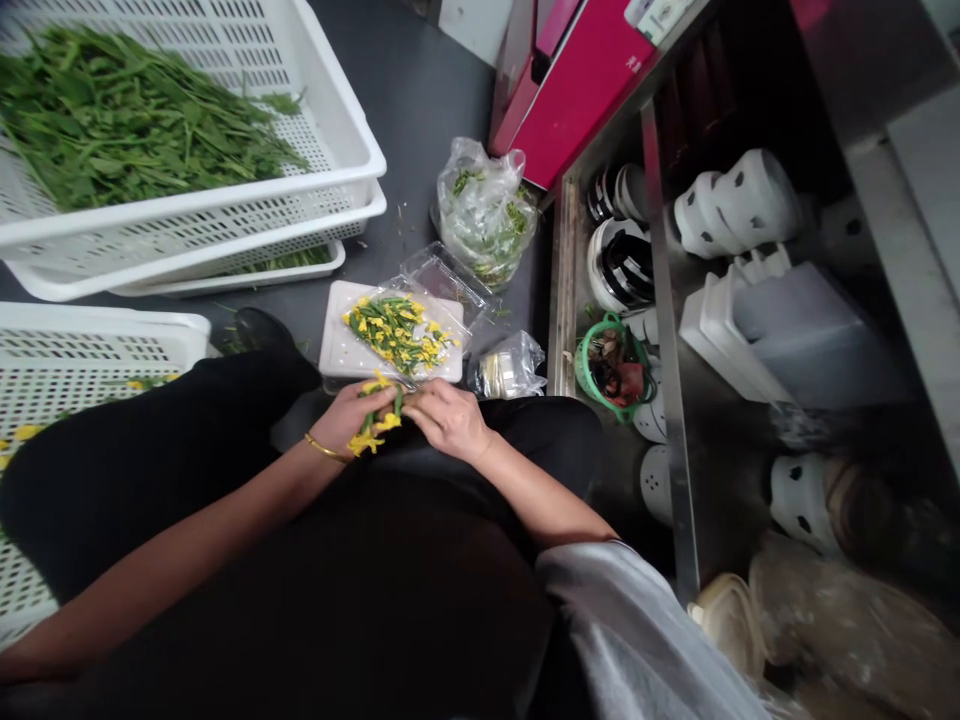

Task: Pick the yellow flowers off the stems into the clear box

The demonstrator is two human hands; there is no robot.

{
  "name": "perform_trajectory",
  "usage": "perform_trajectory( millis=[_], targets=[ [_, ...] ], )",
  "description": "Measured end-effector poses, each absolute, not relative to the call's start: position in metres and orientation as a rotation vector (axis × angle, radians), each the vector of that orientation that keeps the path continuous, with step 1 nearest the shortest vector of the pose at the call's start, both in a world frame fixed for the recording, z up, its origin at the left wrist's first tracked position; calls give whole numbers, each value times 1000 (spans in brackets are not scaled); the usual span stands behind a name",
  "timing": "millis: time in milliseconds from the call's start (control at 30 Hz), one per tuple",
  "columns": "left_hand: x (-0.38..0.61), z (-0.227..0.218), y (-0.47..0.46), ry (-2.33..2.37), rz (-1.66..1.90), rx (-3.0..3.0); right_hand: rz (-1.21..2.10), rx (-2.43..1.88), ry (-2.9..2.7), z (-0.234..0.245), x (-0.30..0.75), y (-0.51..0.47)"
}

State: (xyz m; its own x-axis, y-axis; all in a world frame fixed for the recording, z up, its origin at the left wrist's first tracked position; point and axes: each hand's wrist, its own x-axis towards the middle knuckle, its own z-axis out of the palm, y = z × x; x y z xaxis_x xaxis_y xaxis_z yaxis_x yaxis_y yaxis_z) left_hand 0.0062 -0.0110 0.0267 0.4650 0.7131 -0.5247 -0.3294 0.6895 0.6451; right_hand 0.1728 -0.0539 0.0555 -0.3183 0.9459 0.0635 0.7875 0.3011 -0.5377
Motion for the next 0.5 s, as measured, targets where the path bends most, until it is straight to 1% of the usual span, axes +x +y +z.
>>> perform_trajectory(
  millis=[67, 133, 200, 233, 267, 333, 367, 400, 500],
  targets=[
    [2, 26, -6, 855, 738, 397, 711, -1508, -2203, 57, 181, -53],
    [-2, 24, -2, 718, 727, 360, 926, -1541, -2321, 59, 194, -42],
    [-4, 20, 0, 551, 656, 357, 1128, -1667, -2550, 59, 205, -22],
    [-3, 18, -1, 498, 623, 367, 1138, -1771, -2651, 56, 207, -10],
    [-2, 15, -1, 477, 598, 389, 1061, -1896, -2711, 52, 207, 2],
    [2, 10, -3, 506, 558, 463, 753, -2094, -2706, 36, 200, 26],
    [4, 7, -4, 535, 539, 505, 626, -2129, -2690, 25, 194, 37],
    [6, 5, -4, 566, 516, 543, 585, -2131, -2724, 14, 187, 46],
    [10, 1, -4, 648, 455, 598, 621, -2106, -2850, -15, 171, 63]
  ],
)
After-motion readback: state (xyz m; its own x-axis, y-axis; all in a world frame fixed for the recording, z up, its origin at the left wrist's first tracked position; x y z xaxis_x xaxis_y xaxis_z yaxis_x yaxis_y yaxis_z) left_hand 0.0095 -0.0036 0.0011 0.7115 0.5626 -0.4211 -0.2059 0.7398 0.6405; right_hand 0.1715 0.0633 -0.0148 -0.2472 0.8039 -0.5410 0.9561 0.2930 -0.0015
